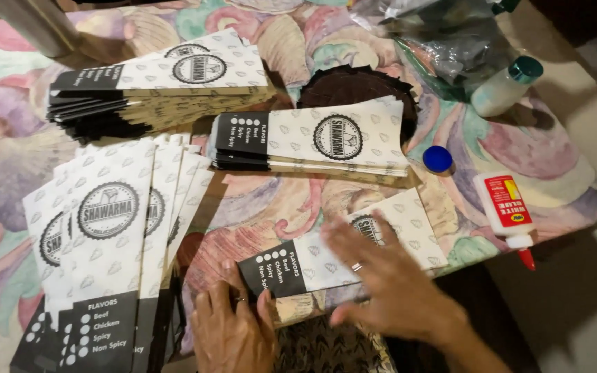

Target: Assembling paper bags by applying glue to pre-printed templates and folding them into shape.

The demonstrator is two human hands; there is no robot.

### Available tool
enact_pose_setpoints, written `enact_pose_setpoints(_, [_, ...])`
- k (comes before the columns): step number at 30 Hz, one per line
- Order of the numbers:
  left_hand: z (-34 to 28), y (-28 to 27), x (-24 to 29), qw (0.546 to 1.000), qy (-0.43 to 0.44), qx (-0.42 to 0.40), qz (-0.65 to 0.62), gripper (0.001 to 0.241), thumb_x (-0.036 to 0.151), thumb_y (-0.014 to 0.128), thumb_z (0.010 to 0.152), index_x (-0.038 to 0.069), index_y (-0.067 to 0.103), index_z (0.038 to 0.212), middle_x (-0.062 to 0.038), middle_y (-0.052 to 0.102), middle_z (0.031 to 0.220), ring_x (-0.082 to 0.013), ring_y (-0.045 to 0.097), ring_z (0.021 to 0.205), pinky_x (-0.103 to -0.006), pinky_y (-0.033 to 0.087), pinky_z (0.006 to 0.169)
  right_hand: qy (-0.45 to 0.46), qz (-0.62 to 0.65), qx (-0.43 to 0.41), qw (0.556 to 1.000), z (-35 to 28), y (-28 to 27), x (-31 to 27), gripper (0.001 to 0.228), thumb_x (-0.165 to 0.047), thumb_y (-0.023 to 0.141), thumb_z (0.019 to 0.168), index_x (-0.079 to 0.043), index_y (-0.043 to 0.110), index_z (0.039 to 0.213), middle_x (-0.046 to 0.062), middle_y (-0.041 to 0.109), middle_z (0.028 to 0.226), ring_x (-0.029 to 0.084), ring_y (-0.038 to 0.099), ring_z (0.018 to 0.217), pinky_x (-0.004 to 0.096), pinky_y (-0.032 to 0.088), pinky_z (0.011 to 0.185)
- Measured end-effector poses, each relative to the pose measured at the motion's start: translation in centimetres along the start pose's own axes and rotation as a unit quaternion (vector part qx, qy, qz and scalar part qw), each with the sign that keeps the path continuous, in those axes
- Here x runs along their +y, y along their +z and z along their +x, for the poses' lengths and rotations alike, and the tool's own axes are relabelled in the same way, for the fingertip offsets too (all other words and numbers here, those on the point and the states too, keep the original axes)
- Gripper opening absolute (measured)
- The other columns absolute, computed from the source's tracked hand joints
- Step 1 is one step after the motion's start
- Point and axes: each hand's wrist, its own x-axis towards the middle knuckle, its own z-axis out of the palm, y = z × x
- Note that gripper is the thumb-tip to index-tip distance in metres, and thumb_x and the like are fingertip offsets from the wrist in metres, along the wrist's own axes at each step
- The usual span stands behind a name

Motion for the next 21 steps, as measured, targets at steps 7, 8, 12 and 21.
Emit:
enact_pose_setpoints(7, [0.0,0.2,-0.1,1.000,0.003,0.000,0.016,0.076,0.048,0.053,0.097,-0.006,0.050,0.150,-0.015,0.056,0.110,-0.0369,0.054,0.092,-0.0485,0.049,0.066,0.167,0.027,0.045,0.985,-4.3,-0.5,6.7,0.091,-0.076,0.022,0.094,-0.013,0.035,0.158,0.025,0.032,0.163,0.037,0.020,0.155,0.055,0.000,0.127])
enact_pose_setpoints(8, [-0.1,0.1,-0.1,1.000,0.005,0.003,0.011,0.075,0.046,0.054,0.097,-0.007,0.050,0.149,-0.016,0.056,0.108,-0.0374,0.054,0.092,-0.0490,0.048,0.066,0.197,-0.022,0.057,0.978,-4.7,-0.4,7.5,0.088,-0.074,0.028,0.094,-0.011,0.044,0.154,0.015,0.043,0.158,0.036,0.023,0.156,0.057,0.006,0.128])
enact_pose_setpoints(12, [0.0,0.2,0.0,1.000,0.001,0.025,0.010,0.075,0.046,0.057,0.095,-0.003,0.050,0.151,-0.015,0.054,0.109,-0.0382,0.054,0.090,-0.0509,0.048,0.067,0.213,-0.132,0.179,0.951,-5.0,0.1,6.3,0.079,-0.065,0.040,0.097,-0.006,0.053,0.148,0.035,0.040,0.158,0.049,0.034,0.150,0.065,0.024,0.123])
enact_pose_setpoints(21, [-0.6,1.4,-0.1,0.998,-0.016,-0.017,0.063,0.084,0.054,0.057,0.092,0.003,0.045,0.158,-0.013,0.057,0.114,-0.0368,0.056,0.100,-0.0495,0.054,0.075,0.104,-0.009,0.159,0.982,-10.3,2.2,-0.6,0.065,-0.050,0.042,0.103,-0.010,0.041,0.155,0.011,0.045,0.161,0.028,0.039,0.154,0.052,0.022,0.130])
